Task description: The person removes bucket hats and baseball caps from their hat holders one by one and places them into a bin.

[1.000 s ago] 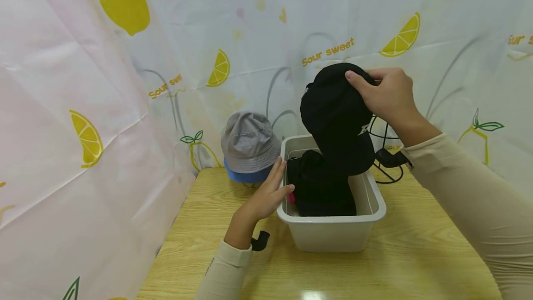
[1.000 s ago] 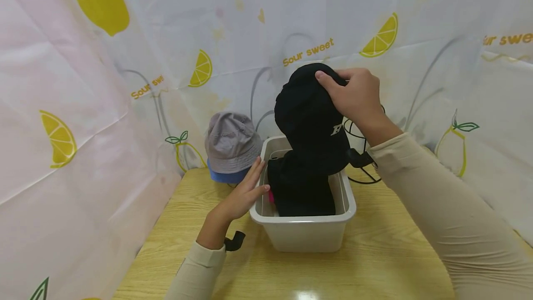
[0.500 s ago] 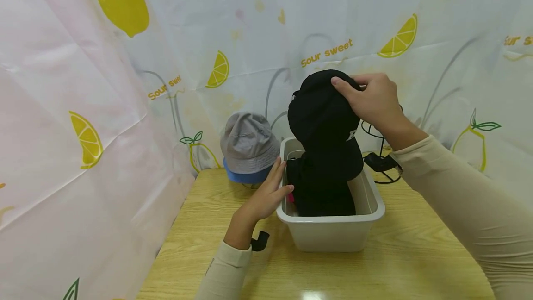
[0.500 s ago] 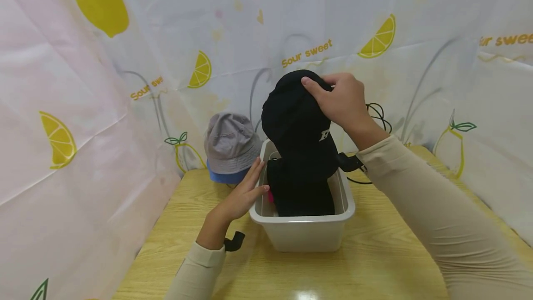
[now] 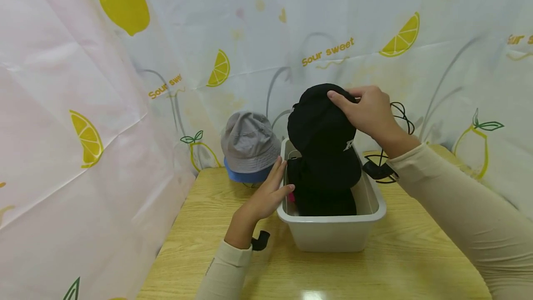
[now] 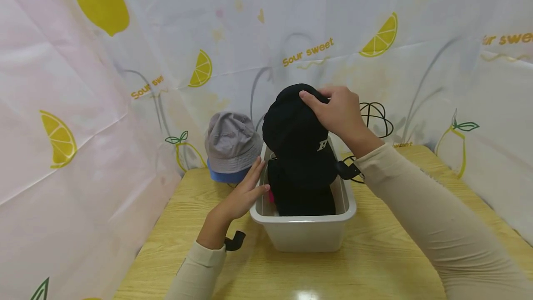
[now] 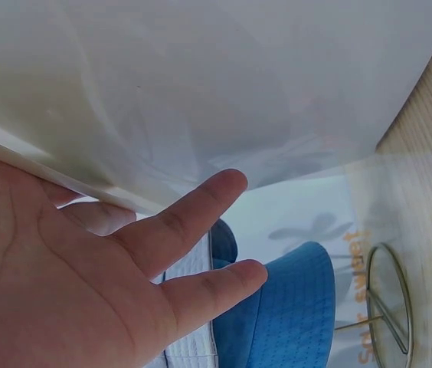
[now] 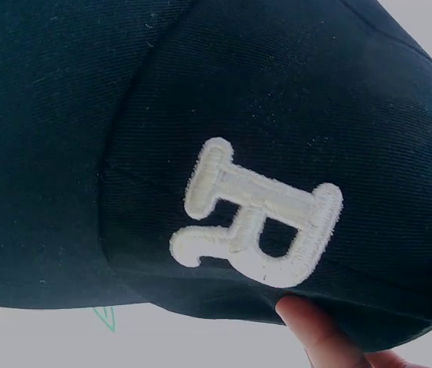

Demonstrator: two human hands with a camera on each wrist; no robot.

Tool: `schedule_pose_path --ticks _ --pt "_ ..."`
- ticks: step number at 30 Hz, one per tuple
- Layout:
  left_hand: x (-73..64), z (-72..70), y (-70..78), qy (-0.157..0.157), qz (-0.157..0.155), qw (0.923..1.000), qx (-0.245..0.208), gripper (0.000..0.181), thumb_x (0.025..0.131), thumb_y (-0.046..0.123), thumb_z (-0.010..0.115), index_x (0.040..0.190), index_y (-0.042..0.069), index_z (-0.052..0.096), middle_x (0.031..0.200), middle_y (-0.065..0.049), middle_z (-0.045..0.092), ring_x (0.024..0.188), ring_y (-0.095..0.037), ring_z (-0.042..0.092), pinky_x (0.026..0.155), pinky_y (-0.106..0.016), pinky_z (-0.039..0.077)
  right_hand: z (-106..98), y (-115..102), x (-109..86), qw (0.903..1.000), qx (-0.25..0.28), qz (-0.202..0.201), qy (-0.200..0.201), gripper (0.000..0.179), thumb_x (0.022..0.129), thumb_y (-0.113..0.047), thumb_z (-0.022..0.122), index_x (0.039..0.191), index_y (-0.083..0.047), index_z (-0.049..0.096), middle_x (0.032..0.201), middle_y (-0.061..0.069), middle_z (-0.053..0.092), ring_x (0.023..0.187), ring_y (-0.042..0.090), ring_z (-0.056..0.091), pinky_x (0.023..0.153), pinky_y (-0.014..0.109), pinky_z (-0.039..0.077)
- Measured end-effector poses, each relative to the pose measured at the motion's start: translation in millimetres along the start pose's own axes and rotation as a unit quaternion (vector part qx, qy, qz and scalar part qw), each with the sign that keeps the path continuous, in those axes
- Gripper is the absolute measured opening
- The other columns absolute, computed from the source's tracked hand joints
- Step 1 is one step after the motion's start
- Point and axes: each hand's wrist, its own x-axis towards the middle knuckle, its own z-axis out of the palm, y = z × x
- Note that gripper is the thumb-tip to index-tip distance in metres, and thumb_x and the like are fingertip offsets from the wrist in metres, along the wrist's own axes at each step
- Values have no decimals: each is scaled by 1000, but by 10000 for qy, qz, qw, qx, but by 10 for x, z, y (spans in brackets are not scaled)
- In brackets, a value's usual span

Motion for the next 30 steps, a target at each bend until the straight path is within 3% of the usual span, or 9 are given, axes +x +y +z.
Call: schedule_pose_path --ticks 4,7,11,21,30 --pt "6 -2 -7 -14 -21 10000 15 78 106 45 44 168 19 4 176 -2 -11 161 -22 -4 127 -59 13 7 44 -23 9997 6 62 -255 61 94 -67 62 100 -10 81 102 16 77 102 36 67 80 49 51" --pt "7 -4 -11 -13 -23 10000 12 80 105 49 43 169 18 5 176 -1 -11 161 -20 -4 127 -58 13 6 75 -32 9990 -2 85 -429 63 94 -67 61 116 -11 80 122 18 74 113 39 66 90 56 52" --pt "10 -7 -13 -13 -41 10000 5 81 105 48 44 169 17 5 175 2 -11 161 -19 -4 128 -58 12 4 116 -53 9980 -125 109 -605 68 94 -68 61 128 -11 75 134 20 69 123 42 62 98 61 49" --pt "8 -4 -14 -31 -38 10000 11 80 106 45 44 169 16 4 176 -2 -11 161 -20 -6 128 -58 12 40 215 -101 9903 -608 241 -1224 74 95 -70 56 138 -10 68 137 22 66 122 42 64 93 58 53" --pt "4 0 7 5 26 10000 -55 78 107 37 46 168 13 5 175 -5 -12 161 -24 -7 127 -59 10 136 290 -110 9833 -824 376 -1580 78 96 -71 54 144 -10 63 144 24 60 131 46 56 101 62 48"
